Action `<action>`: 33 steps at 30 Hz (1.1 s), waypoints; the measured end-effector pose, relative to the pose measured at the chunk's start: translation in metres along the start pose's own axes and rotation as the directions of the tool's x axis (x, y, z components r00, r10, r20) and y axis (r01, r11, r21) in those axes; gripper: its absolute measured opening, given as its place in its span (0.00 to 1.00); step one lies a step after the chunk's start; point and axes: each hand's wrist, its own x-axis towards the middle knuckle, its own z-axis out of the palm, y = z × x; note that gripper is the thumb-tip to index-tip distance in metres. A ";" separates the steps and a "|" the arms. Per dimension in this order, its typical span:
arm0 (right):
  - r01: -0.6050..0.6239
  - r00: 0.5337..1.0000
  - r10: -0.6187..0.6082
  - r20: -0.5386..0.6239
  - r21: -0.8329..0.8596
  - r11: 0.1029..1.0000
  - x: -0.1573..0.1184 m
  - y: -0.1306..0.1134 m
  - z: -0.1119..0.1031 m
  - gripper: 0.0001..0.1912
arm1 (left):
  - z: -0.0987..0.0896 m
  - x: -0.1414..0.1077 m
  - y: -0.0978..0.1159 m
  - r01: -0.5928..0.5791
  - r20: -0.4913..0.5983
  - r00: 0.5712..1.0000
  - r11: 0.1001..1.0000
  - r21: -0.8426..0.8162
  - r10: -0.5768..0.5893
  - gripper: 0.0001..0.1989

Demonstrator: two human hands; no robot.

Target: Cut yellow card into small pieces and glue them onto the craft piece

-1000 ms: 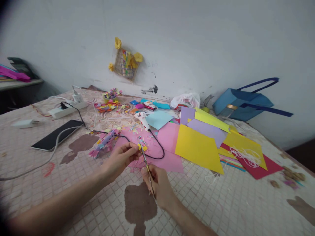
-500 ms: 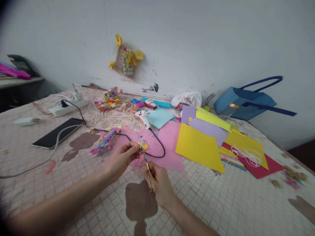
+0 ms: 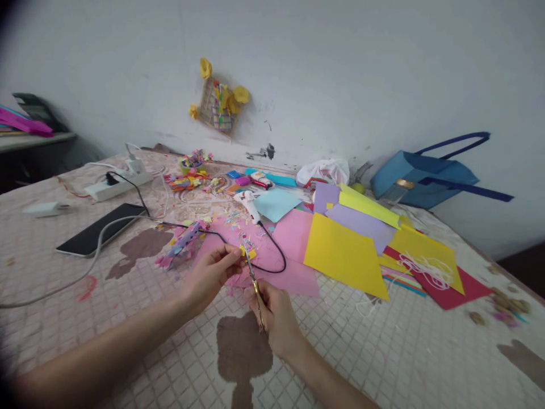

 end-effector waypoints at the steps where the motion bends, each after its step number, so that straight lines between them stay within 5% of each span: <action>1: 0.001 1.000 -0.001 -0.002 -0.007 1.000 0.000 -0.001 0.000 0.22 | 0.000 0.000 0.000 0.000 0.001 1.000 1.000 0.003 0.000 0.09; 22: -0.023 1.000 0.023 -0.016 0.012 1.000 0.000 -0.001 0.001 0.21 | 0.000 0.000 -0.001 0.006 -0.012 1.000 1.000 0.005 -0.006 0.09; 29: -0.103 0.994 0.101 0.029 0.444 0.890 0.005 -0.008 -0.006 0.23 | -0.002 -0.002 0.003 -0.111 0.105 0.990 0.974 0.196 0.091 0.08; 33: -0.151 0.985 0.051 0.165 0.682 0.716 0.009 -0.014 -0.015 0.16 | -0.003 -0.004 0.005 -0.356 0.343 0.908 0.875 0.329 0.240 0.06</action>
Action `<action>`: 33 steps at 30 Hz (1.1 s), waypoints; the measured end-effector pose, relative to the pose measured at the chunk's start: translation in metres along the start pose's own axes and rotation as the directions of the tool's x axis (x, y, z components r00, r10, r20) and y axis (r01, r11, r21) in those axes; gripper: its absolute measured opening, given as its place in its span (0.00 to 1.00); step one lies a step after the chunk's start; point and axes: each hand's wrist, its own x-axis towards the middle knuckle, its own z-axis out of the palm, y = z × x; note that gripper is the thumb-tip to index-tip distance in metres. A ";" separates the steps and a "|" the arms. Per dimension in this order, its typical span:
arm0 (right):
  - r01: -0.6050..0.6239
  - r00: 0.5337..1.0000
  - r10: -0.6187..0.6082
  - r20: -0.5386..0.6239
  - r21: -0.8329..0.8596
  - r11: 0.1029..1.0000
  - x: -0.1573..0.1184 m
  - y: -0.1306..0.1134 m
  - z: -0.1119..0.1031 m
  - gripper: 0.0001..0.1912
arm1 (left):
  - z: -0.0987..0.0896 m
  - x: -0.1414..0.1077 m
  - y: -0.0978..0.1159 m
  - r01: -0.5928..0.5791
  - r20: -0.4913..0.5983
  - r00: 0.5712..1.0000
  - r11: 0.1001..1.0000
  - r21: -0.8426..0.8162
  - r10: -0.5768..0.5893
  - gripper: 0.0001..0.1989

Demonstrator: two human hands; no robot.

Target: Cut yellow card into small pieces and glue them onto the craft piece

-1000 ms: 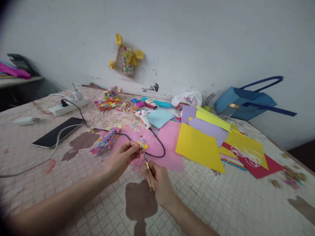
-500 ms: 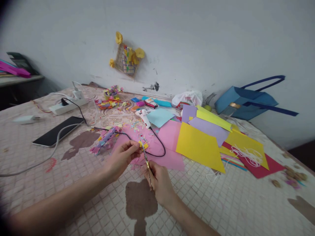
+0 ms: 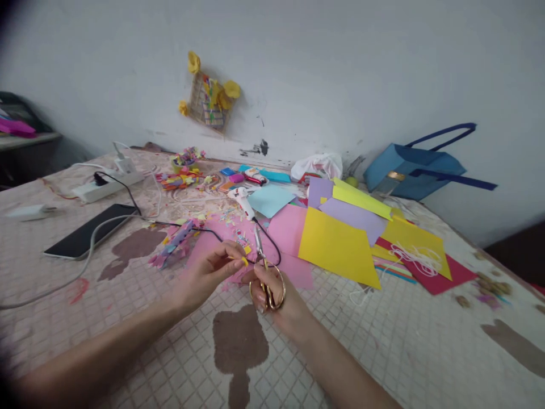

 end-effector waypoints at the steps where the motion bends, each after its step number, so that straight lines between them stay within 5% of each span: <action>1: -0.027 0.999 0.024 0.044 0.074 0.997 0.000 -0.001 -0.001 0.13 | 0.000 -0.001 0.000 -0.048 0.041 0.998 0.998 0.046 0.046 0.06; 6: -0.114 0.989 0.084 0.124 0.263 0.958 0.002 -0.001 -0.004 0.07 | 0.000 -0.003 0.000 -0.176 0.150 0.978 0.961 0.214 0.145 0.04; 15: -0.015 0.995 -0.002 0.100 0.168 0.986 0.002 0.001 -0.009 0.09 | -0.003 0.000 -0.002 -0.211 0.198 0.968 0.932 0.296 0.156 0.05; 20: 0.137 0.983 -0.162 -0.091 -0.232 0.963 0.000 0.000 -0.009 0.13 | -0.001 0.001 -0.002 0.029 0.127 0.991 0.983 0.184 -0.053 0.09; 24: 0.106 0.951 -0.244 -0.188 -0.542 0.834 -0.001 -0.004 -0.007 0.10 | 0.002 0.001 -0.002 0.288 0.116 0.944 0.945 0.156 -0.308 0.13; 28: 0.128 0.939 -0.296 -0.175 -0.620 0.774 -0.001 -0.002 -0.007 0.08 | 0.002 0.000 -0.002 0.412 0.141 0.894 0.904 0.112 -0.425 0.15; 33: 0.115 0.952 -0.259 -0.163 -0.593 0.797 -0.001 0.001 -0.007 0.11 | 0.001 0.000 -0.003 0.425 0.126 0.895 0.903 0.059 -0.429 0.14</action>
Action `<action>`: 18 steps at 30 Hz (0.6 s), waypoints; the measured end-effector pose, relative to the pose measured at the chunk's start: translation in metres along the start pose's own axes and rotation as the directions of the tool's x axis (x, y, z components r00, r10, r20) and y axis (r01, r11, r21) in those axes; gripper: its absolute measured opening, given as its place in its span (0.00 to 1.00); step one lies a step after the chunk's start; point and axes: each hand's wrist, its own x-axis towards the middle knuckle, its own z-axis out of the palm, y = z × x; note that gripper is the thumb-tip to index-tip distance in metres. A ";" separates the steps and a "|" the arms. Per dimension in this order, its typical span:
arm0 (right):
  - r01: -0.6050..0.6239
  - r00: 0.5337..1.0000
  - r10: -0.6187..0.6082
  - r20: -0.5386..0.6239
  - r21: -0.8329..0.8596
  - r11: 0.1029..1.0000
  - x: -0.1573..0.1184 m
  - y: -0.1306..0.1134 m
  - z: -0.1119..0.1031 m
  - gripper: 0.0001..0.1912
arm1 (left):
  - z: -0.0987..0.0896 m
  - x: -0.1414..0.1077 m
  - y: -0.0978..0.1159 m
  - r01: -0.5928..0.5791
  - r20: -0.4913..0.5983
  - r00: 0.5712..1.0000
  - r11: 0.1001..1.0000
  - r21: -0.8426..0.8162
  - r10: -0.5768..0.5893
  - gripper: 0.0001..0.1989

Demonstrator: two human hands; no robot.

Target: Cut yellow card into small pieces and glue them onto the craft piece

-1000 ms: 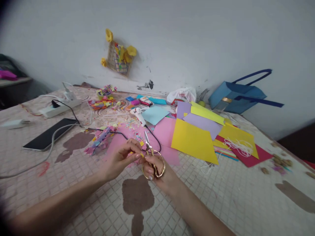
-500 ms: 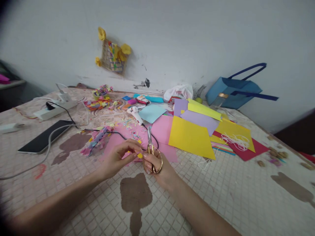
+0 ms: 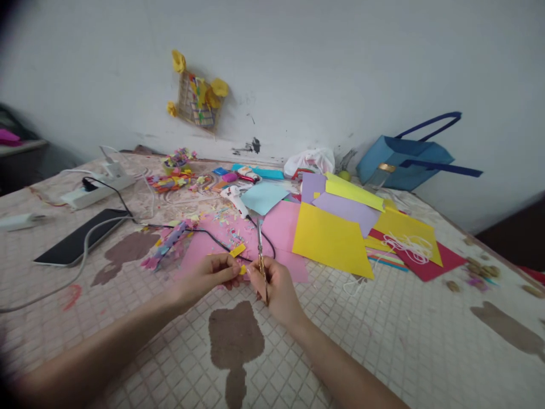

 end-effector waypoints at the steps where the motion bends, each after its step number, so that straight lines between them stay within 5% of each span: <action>1: -0.013 1.000 0.013 0.007 0.004 1.000 0.000 -0.001 0.000 0.11 | 0.000 0.000 0.000 -0.001 0.001 1.000 1.000 -0.002 0.001 0.14; 18: -0.048 0.999 0.048 0.009 0.019 0.999 0.002 -0.002 0.001 0.14 | -0.002 0.000 0.002 0.005 -0.024 1.000 0.999 -0.037 -0.006 0.13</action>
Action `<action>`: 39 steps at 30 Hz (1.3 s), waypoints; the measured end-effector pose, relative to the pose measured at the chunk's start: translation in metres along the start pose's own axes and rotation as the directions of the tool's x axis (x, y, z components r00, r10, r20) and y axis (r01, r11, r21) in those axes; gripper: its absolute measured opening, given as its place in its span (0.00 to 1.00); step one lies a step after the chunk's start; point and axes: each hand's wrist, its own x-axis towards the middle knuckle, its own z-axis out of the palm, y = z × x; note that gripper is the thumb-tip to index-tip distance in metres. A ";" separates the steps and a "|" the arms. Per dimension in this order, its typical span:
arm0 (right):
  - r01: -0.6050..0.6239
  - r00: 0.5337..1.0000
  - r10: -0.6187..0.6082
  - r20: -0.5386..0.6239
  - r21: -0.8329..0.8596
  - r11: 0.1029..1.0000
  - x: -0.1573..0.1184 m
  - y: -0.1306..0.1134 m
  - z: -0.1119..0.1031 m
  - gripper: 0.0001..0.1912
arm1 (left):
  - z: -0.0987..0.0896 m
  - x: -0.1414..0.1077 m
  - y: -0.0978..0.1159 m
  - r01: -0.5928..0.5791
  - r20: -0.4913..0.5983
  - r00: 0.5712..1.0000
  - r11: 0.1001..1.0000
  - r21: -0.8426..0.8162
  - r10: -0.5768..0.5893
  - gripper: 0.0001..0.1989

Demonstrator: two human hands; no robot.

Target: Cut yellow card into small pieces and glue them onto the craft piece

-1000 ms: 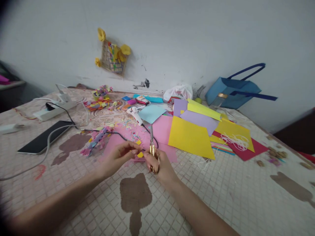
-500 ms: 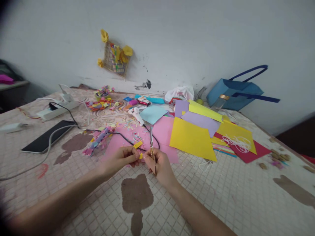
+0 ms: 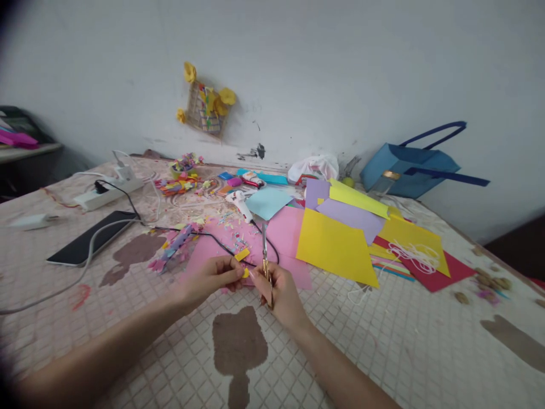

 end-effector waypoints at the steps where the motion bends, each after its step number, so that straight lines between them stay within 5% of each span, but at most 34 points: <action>1: -0.001 1.000 0.001 0.014 0.000 1.000 0.000 0.001 0.000 0.13 | 0.000 0.001 -0.001 -0.003 0.008 1.000 1.000 0.002 0.003 0.14; 25: 0.013 1.000 -0.013 -0.001 -0.023 1.000 -0.002 0.003 0.003 0.09 | -0.001 0.005 -0.007 -0.045 -0.106 0.993 0.999 0.020 0.047 0.19; 32: 0.031 1.000 -0.031 -0.003 -0.031 0.999 -0.002 0.002 0.002 0.09 | -0.001 0.004 -0.009 0.007 0.027 1.000 0.999 0.038 -0.008 0.15; 39: 0.020 1.000 -0.020 -0.002 -0.031 0.999 -0.002 0.006 0.003 0.13 | -0.002 0.005 -0.010 -0.024 0.020 1.000 1.000 0.014 0.024 0.15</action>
